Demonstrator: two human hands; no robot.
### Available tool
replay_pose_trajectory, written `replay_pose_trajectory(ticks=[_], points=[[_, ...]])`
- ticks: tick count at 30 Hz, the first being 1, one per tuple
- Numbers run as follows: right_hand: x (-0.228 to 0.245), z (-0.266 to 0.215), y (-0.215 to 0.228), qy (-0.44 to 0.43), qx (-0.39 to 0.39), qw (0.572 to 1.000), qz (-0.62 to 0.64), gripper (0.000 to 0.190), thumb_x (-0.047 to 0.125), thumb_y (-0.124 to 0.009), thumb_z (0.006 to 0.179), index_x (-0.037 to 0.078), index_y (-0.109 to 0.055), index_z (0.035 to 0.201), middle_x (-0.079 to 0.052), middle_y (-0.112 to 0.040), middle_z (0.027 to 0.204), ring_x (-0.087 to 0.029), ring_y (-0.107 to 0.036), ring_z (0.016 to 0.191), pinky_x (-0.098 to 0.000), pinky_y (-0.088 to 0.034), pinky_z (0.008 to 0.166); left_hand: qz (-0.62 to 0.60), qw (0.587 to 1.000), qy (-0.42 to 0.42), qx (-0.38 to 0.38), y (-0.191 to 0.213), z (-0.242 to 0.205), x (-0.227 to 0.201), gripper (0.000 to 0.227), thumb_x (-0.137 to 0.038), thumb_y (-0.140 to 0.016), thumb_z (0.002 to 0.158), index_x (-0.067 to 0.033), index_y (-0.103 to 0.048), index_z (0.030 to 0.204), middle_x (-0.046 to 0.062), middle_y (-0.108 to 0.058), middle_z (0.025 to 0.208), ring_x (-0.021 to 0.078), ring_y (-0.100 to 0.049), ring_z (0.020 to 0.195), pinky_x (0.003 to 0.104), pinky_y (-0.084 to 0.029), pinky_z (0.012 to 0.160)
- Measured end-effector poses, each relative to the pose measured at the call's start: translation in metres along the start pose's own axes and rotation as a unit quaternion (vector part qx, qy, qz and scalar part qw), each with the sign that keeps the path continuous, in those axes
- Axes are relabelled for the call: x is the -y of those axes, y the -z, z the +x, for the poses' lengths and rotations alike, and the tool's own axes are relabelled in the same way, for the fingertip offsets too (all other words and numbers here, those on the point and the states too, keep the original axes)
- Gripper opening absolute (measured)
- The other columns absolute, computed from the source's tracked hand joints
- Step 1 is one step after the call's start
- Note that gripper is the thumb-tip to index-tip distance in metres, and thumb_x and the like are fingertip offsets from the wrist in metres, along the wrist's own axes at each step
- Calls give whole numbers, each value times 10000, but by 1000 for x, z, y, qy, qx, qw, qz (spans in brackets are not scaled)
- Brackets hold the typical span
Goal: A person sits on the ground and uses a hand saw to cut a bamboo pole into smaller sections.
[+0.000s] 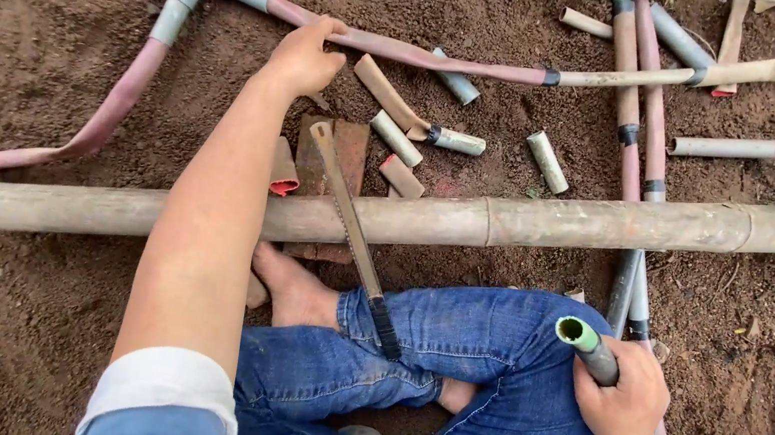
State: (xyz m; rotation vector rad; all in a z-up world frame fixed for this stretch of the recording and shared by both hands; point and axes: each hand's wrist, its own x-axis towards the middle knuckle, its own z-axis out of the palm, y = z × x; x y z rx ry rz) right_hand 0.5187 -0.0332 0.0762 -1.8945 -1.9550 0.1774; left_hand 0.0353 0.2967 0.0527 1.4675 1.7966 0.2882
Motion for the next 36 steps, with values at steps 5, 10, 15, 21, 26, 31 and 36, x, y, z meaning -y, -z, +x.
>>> replay_pose_trajectory(ticks=[5, 10, 15, 21, 26, 31, 36], points=[[-4, 3, -2, 1, 7, 1000, -8, 241, 58, -825, 799, 48, -771, 1034, -95, -693, 890, -262, -626, 785, -372, -519, 784, 214, 976, -24, -16, -36, 32, 41, 723, -222, -665, 961, -183, -407, 1636, 121, -413, 1662, 412, -515, 1375, 552, -441, 1114], [-4, 6, -5, 22, -5, 1000, 1, 223, 29, -831, 805, 41, -768, 1019, -92, -691, 879, -252, -613, 785, -373, -518, 807, 362, 922, -99, -91, -53, 51, 48, 702, -345, -760, 914, -81, -551, 1530, 231, -575, 1358, 419, -541, 1179, 529, -415, 973], [-1, 8, -5, 29, -8, 1000, -2, 213, 33, -834, 809, 43, -766, 1011, -84, -698, 879, -240, -610, 779, -370, -511, 813, 332, 925, -164, -91, -63, 55, 47, 675, -224, -670, 977, -41, -462, 1592, 139, -515, 1557, 339, -475, 1381, 531, -308, 1142], [-6, 4, -7, 23, -4, 999, -25, 212, 80, -826, 819, 65, -777, 1024, -72, -744, 957, -244, -653, 836, -358, -523, 818, 351, 930, -104, -21, -48, 42, 45, 914, -237, -710, 906, -142, -268, 1700, 211, -294, 1732, 475, -187, 1591, 682, -144, 1258], [-8, 2, -8, 30, -15, 999, -14, 215, 73, -827, 809, 72, -774, 1017, -62, -739, 935, -235, -648, 820, -357, -522, 823, 302, 949, -83, -23, -55, 43, 43, 847, -256, -693, 934, -95, -315, 1675, 195, -273, 1742, 468, -187, 1595, 672, -161, 1264], [-6, 6, -10, 30, -24, 999, -11, 226, 63, -836, 800, 55, -771, 1016, -79, -736, 939, -250, -646, 817, -366, -524, 818, 208, 958, -165, -111, -63, 49, 33, 589, -116, -626, 976, -126, -502, 1552, 96, -471, 1645, 366, -280, 1570, 609, -186, 1272], [0, 8, -7, 19, -15, 1000, -2, 210, 63, -822, 783, 66, -784, 990, -78, -728, 929, -258, -638, 811, -379, -524, 818, 295, 939, -160, -78, -75, 56, 30, 810, -261, -785, 899, -111, -429, 1611, 178, -424, 1631, 375, -353, 1511, 638, -253, 1213]])
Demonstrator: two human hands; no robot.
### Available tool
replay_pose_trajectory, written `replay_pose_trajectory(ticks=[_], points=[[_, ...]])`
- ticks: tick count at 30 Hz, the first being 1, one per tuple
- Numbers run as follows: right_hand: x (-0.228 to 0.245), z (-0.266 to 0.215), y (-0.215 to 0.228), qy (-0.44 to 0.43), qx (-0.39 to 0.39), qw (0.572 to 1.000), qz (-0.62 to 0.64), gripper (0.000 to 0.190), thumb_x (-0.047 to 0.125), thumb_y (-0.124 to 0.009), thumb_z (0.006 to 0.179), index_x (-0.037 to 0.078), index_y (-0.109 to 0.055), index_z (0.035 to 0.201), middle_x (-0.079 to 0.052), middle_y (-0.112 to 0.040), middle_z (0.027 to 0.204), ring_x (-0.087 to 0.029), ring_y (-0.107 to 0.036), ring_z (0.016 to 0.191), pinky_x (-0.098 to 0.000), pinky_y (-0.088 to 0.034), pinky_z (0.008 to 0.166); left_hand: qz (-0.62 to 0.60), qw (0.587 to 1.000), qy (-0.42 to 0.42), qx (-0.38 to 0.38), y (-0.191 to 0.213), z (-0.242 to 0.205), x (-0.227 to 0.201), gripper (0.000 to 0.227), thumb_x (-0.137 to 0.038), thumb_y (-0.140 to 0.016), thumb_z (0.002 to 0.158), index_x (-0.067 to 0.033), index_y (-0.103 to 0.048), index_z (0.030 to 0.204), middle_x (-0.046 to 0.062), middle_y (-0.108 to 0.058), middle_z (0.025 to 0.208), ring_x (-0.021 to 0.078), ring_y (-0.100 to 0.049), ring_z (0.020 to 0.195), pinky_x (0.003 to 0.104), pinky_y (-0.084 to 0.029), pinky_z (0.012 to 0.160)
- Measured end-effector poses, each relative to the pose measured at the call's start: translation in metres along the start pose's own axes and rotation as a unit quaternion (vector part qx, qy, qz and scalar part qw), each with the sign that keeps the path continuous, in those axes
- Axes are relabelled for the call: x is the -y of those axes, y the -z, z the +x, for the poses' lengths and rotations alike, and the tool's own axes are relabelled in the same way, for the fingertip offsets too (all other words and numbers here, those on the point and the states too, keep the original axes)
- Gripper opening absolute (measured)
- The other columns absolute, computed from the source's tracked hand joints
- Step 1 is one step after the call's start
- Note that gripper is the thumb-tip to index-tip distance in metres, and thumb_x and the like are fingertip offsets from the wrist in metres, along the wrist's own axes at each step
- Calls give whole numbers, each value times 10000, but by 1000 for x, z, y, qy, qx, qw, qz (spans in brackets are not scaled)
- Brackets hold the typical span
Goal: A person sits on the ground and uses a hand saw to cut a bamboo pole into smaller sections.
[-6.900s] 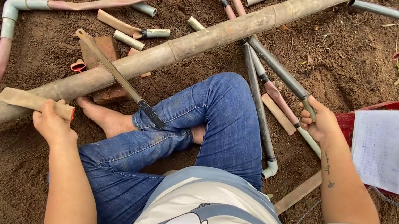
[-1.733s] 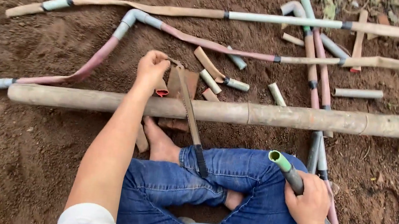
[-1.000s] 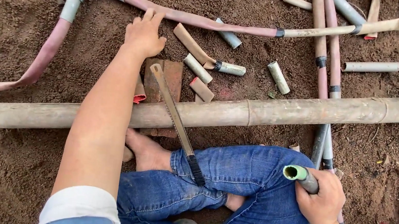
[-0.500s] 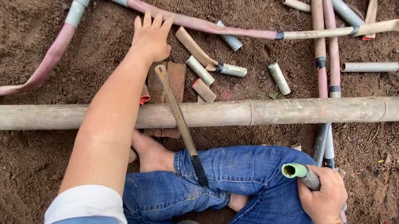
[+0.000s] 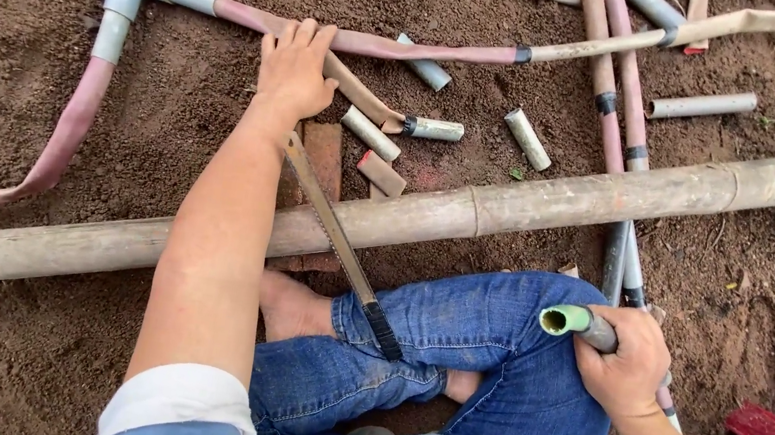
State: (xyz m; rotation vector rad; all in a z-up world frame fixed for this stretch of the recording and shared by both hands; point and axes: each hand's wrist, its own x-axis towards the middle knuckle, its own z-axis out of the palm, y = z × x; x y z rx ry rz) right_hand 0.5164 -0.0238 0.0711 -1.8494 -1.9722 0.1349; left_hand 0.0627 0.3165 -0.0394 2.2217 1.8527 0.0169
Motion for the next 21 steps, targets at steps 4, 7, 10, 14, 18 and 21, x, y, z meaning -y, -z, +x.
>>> replay_pose_trajectory(ticks=[4, 7, 10, 14, 18, 21], points=[[0, 0, -1, 9, -2, 1000, -5, 206, 66, -823, 789, 60, -778, 990, -82, -732, 939, -257, -640, 810, -375, -523, 803, 35, 999, -16, 5, 5, 2, 1, 852, -257, -769, 845, -128, -434, 1617, 240, -453, 1577, 464, -451, 1406, 706, -243, 1191], [-3, 0, -2, 13, -7, 1000, -12, 188, 75, -823, 800, 76, -778, 983, -57, -737, 920, -237, -644, 815, -366, -527, 833, 24, 998, 2, 54, 17, 4, -7, 883, -195, -759, 815, -80, -405, 1616, 219, -422, 1618, 461, -329, 1516, 700, -235, 1212], [-5, -4, -3, 19, -13, 1000, -14, 169, 99, -822, 825, 80, -766, 983, -47, -730, 898, -213, -639, 796, -354, -525, 824, -41, 993, 42, 103, 25, 2, -15, 889, -23, -659, 814, -68, -345, 1644, 168, -241, 1762, 413, -162, 1618, 661, -186, 1259], [0, 0, -2, 12, -17, 1000, -5, 192, 75, -827, 797, 71, -769, 980, -57, -711, 888, -227, -623, 776, -359, -518, 800, -97, 991, 50, 74, 16, 7, -15, 706, -120, -637, 962, -74, -395, 1623, 149, -292, 1739, 360, -173, 1617, 639, -130, 1290], [-2, 1, -2, 7, -9, 1000, -2, 232, 53, -815, 751, 71, -768, 977, -68, -715, 900, -251, -628, 793, -372, -529, 804, -115, 993, 25, -8, 6, 7, -18, 596, -128, -708, 926, -53, -558, 1497, 130, -617, 1460, 308, -493, 1381, 542, -253, 1254], [-1, 3, -4, 13, -18, 1000, 10, 213, 33, -821, 765, 68, -760, 966, -53, -699, 868, -231, -605, 776, -363, -510, 784, -31, 999, -32, 21, 0, 10, -16, 379, -402, -840, 866, -132, -753, 1118, 112, -660, 1104, 308, -530, 1077, 481, -320, 1115]])
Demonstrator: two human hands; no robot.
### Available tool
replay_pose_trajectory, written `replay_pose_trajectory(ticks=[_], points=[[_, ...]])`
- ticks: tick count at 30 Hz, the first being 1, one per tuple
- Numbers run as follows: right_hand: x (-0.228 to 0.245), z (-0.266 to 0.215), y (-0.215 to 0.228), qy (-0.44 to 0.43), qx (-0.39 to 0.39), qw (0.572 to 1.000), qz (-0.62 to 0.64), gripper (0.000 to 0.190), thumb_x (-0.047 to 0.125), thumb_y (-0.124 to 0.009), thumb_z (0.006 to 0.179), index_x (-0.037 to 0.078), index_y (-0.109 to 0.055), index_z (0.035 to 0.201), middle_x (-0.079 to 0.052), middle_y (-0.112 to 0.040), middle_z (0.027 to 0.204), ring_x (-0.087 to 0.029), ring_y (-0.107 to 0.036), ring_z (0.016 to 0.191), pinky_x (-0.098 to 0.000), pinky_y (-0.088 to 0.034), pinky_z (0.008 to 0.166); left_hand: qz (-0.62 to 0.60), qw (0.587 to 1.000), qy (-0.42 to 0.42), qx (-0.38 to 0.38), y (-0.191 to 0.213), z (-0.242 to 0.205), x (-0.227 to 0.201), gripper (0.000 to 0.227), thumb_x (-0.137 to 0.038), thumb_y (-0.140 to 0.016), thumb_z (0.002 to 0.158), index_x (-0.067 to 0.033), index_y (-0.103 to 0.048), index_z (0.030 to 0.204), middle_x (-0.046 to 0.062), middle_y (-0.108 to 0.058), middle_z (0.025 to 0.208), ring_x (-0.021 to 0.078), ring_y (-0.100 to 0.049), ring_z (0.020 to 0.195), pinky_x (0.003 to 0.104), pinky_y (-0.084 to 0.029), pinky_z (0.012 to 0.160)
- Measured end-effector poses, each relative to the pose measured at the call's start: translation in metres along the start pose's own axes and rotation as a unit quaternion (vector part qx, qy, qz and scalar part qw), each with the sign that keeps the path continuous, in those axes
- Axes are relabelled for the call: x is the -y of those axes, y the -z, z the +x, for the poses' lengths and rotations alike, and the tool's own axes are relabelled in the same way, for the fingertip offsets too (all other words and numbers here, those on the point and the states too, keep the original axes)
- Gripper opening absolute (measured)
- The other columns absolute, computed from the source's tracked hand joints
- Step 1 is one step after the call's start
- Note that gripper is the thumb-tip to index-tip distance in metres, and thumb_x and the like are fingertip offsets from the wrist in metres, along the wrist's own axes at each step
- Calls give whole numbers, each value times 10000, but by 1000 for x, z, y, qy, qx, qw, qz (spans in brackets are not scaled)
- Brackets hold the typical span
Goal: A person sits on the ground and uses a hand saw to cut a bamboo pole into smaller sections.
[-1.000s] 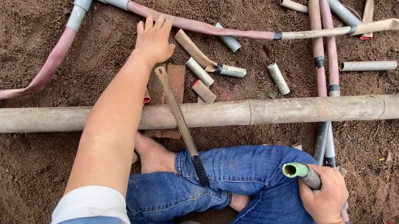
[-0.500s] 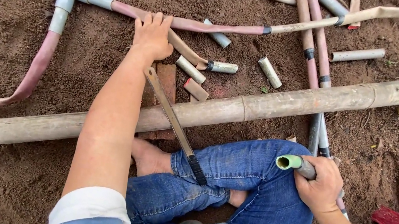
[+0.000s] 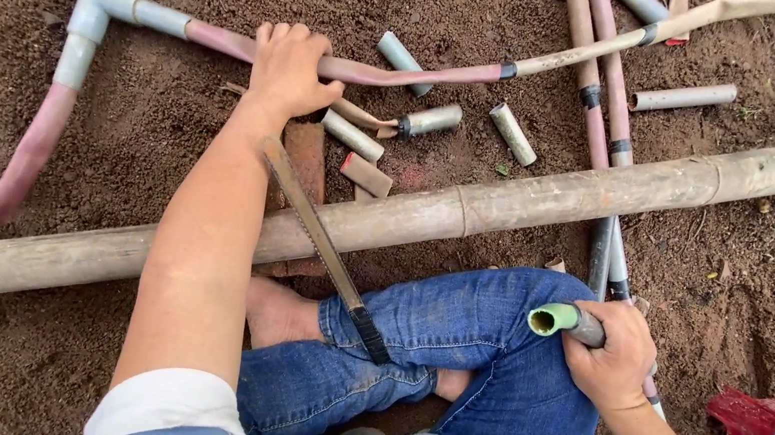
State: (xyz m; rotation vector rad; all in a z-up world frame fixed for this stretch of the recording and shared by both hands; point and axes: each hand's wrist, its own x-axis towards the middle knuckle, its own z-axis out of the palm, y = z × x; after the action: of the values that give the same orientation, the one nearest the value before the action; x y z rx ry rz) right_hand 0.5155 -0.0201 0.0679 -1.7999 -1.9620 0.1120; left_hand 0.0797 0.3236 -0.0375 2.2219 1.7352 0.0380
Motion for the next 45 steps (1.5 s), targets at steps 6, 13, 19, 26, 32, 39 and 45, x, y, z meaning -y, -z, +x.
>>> replay_pose_trajectory(ticks=[6, 13, 19, 26, 32, 39, 45], points=[[-40, -14, -19, 28, -37, 999, 10, 209, 129, -849, 792, 219, -804, 976, -9, -756, 891, -307, -722, 860, -428, -573, 842, 40, 998, -4, -48, -19, -9, 73, 381, -434, -800, 852, -174, -831, 1128, 150, -750, 1028, 371, -748, 1033, 535, -580, 915], [-2, -5, 0, -4, -4, 1000, -30, 151, 122, -815, 842, 113, -779, 989, -22, -727, 897, -208, -615, 788, -333, -506, 780, 290, 954, 68, -40, 162, -153, 138, 371, -516, -761, 960, -207, -812, 1160, 51, -715, 994, 221, -751, 895, 402, -652, 760], [0, -17, 5, 16, -18, 999, -45, 147, 113, -803, 860, 104, -765, 1002, -55, -732, 964, -276, -646, 861, -384, -523, 824, 486, 849, 54, -203, 194, -269, 189, 327, -648, -723, 1007, -419, -712, 1240, -199, -695, 1062, -51, -668, 988, 132, -599, 765], [-8, -27, 2, 36, -49, 997, -52, 253, 146, -854, 927, 20, -773, 1131, -160, -742, 1059, -372, -676, 897, -447, -536, 823, 181, 920, 61, -341, 228, -423, 197, 249, -213, -701, 1137, -132, -610, 1354, 87, -659, 1214, 204, -679, 1113, 323, -602, 901], [68, 9, 19, 92, -21, 995, 18, 377, 122, -896, 902, 6, -761, 1234, -176, -725, 1127, -361, -685, 956, -448, -551, 861, -78, 857, 62, -506, 229, -533, 185, 257, 135, -658, 1235, 95, -511, 1442, 317, -614, 1331, 412, -675, 1209, 480, -594, 1007], [218, 49, 17, 279, 127, 929, 209, 771, 92, -906, 738, 14, -600, 1442, -194, -608, 1477, -322, -678, 1141, -366, -582, 845, -147, 718, 125, -669, 210, -522, 106, 607, 182, -768, 961, -152, -495, 1388, 90, -461, 1401, 307, -510, 1340, 443, -431, 1176], [292, 57, -70, 300, 216, 912, 176, 796, 115, -897, 760, 132, -571, 1487, -93, -657, 1464, -323, -653, 1304, -431, -519, 1084, -188, 696, 195, -665, 154, -527, 36, 634, -67, -709, 1086, -164, -330, 1585, 196, -271, 1703, 427, -226, 1651, 675, -241, 1394]])
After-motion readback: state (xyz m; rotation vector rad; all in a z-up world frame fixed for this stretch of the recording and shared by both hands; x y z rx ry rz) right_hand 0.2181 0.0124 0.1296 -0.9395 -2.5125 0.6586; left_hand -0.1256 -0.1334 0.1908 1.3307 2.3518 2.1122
